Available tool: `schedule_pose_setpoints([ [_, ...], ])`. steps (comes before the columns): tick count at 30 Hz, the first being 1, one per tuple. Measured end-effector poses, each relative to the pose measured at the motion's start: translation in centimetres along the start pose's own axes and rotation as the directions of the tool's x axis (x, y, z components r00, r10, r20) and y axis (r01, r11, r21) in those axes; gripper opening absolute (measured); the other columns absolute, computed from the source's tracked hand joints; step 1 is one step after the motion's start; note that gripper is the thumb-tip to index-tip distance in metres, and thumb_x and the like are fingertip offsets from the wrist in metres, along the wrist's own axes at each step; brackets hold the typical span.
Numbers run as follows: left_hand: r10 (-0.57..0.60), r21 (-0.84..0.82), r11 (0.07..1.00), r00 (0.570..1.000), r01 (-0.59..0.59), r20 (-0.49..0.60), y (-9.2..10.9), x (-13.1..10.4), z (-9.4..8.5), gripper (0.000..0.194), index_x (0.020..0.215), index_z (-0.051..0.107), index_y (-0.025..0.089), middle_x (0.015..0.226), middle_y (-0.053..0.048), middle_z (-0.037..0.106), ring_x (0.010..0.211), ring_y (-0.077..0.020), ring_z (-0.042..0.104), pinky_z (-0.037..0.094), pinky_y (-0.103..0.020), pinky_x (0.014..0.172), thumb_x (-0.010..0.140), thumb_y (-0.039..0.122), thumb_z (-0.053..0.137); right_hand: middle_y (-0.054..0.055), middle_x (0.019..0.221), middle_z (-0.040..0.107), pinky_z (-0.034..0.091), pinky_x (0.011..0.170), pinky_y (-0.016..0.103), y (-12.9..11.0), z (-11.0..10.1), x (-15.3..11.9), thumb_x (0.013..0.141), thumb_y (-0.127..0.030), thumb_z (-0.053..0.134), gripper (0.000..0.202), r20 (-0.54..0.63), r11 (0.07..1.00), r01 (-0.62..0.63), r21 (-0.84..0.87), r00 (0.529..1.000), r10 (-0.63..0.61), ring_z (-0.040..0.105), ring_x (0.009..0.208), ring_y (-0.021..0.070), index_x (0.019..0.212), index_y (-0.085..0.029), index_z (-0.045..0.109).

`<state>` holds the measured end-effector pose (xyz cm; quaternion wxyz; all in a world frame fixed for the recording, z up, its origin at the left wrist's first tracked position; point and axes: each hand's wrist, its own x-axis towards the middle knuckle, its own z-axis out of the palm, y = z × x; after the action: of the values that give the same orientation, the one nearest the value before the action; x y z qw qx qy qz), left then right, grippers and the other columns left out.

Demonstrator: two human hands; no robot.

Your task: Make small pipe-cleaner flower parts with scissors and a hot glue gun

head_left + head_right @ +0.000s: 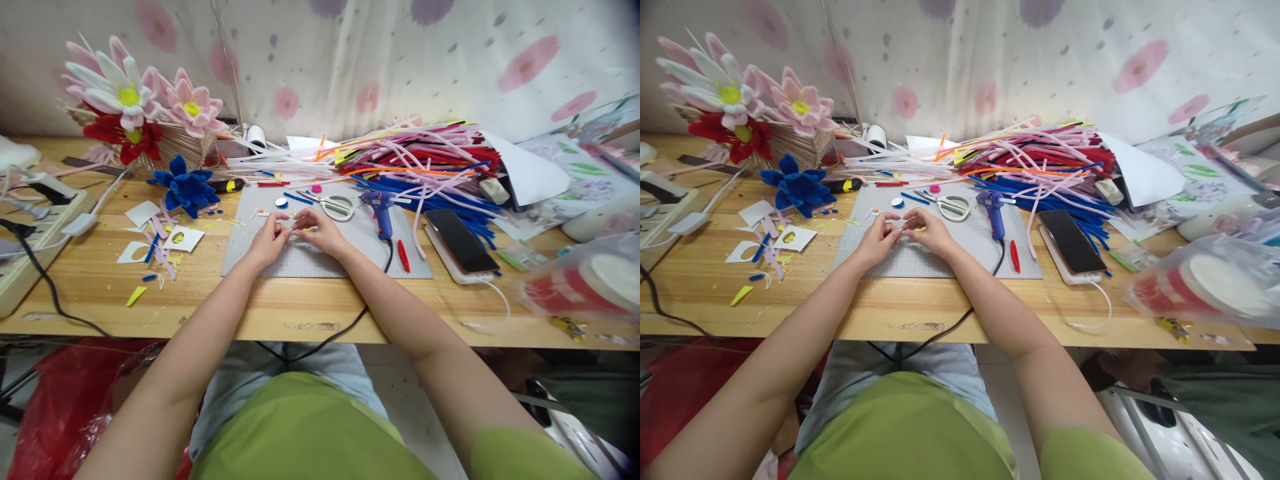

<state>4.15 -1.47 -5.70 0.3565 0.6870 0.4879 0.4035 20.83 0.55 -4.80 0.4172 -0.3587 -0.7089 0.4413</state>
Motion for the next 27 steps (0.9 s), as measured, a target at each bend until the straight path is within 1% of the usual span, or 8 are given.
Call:
schedule_pose_setpoints([
  [5, -0.012, -0.013, 1.0, 1.0, 0.012, -0.004, 0.1, 0.0, 0.1, 0.025, 0.103, 0.043, 0.02, 0.058, 0.008, 0.053, 0.055, -0.0092, 0.049, 0.036, -0.024, 0.06, 0.08, 0.026, 0.051, 0.0, 0.078, 0.067, 0.048, 0.076, 0.033, 0.0, 0.2, 0.1, 0.065, -0.025, 0.064, 0.028, -0.044, 0.998, -0.065, 0.017, 0.997, 0.066, 0.065, 0.075, 0.0155, 0.086, -0.021, 0.046],
  [10, -0.022, -0.081, 0.996, 1.0, 0.022, 0.0, 0.0, 0.1, 0.1, 0.027, 0.101, 0.043, 0.021, 0.058, 0.007, 0.053, 0.054, -0.01, 0.049, 0.035, -0.024, 0.059, 0.078, 0.029, 0.054, -0.002, 0.074, 0.065, 0.046, 0.078, 0.035, -0.8, 0.3, 0.0, 0.065, -0.023, 0.063, 0.031, -0.113, 0.992, -0.096, -0.084, 0.99, 0.086, 0.064, 0.073, 0.0161, 0.081, -0.023, 0.036],
  [13, -0.028, -0.099, 0.995, 1.0, 0.028, 0.004, -0.1, 0.1, 0.2, 0.026, 0.101, 0.044, 0.021, 0.057, 0.008, 0.053, 0.053, -0.0096, 0.048, 0.034, -0.024, 0.058, 0.078, 0.03, 0.054, -0.003, 0.074, 0.065, 0.045, 0.08, 0.036, -1.0, 0.1, 0.0, 0.065, -0.022, 0.062, 0.032, -0.138, 0.987, -0.101, -0.126, 0.987, 0.083, 0.063, 0.072, 0.0161, 0.081, -0.023, 0.035],
  [16, -0.036, -0.082, 0.996, 0.999, 0.036, 0.003, 0.1, 0.1, 0.1, 0.024, 0.1, 0.043, 0.021, 0.057, 0.008, 0.052, 0.053, -0.0094, 0.047, 0.034, -0.024, 0.058, 0.079, 0.028, 0.052, -0.002, 0.074, 0.065, 0.045, 0.078, 0.034, -0.8, -0.2, 0.1, 0.065, -0.021, 0.063, 0.031, -0.162, 0.989, -0.108, -0.1, 0.983, 0.091, 0.063, 0.072, 0.0153, 0.082, -0.023, 0.036],
  [18, -0.039, -0.074, 0.996, 0.999, 0.039, 0.0, 0.2, 0.1, 0.1, 0.023, 0.1, 0.043, 0.02, 0.057, 0.008, 0.053, 0.053, -0.0094, 0.048, 0.035, -0.024, 0.058, 0.079, 0.027, 0.052, -0.002, 0.075, 0.065, 0.046, 0.077, 0.033, -0.5, -0.4, 0.1, 0.065, -0.022, 0.064, 0.031, -0.159, 0.99, -0.122, -0.064, 0.981, 0.11, 0.064, 0.073, 0.0149, 0.083, -0.022, 0.038],
  [22, -0.028, -0.059, 0.998, 1.0, 0.028, -0.001, 0.1, 0.1, 0.1, 0.025, 0.101, 0.044, 0.02, 0.058, 0.007, 0.053, 0.054, -0.0095, 0.048, 0.035, -0.024, 0.058, 0.079, 0.027, 0.052, -0.002, 0.076, 0.066, 0.047, 0.075, 0.032, -0.4, -0.1, 0.0, 0.065, -0.024, 0.064, 0.031, -0.084, 0.993, -0.119, -0.012, 0.99, 0.117, 0.065, 0.074, 0.0154, 0.086, -0.022, 0.042],
  [24, -0.022, -0.056, 0.998, 1.0, 0.022, -0.001, 0.0, 0.1, 0.1, 0.025, 0.101, 0.044, 0.02, 0.058, 0.007, 0.054, 0.054, -0.0096, 0.048, 0.036, -0.024, 0.058, 0.079, 0.027, 0.052, -0.002, 0.075, 0.066, 0.047, 0.074, 0.032, -0.5, 0.1, 0.0, 0.065, -0.025, 0.064, 0.029, -0.075, 0.993, -0.112, -0.028, 0.991, 0.109, 0.065, 0.073, 0.0155, 0.084, -0.022, 0.042],
  [27, -0.024, -0.053, 0.998, 1.0, 0.025, 0.01, -0.1, 0.1, 0.0, 0.024, 0.101, 0.043, 0.02, 0.058, 0.007, 0.054, 0.054, -0.0093, 0.049, 0.036, -0.023, 0.059, 0.079, 0.026, 0.052, -0.003, 0.073, 0.065, 0.047, 0.074, 0.033, -0.8, 0.3, 0.0, 0.066, -0.025, 0.063, 0.028, -0.099, 0.992, -0.104, -0.07, 0.99, 0.097, 0.064, 0.07, 0.0154, 0.078, -0.022, 0.038],
])
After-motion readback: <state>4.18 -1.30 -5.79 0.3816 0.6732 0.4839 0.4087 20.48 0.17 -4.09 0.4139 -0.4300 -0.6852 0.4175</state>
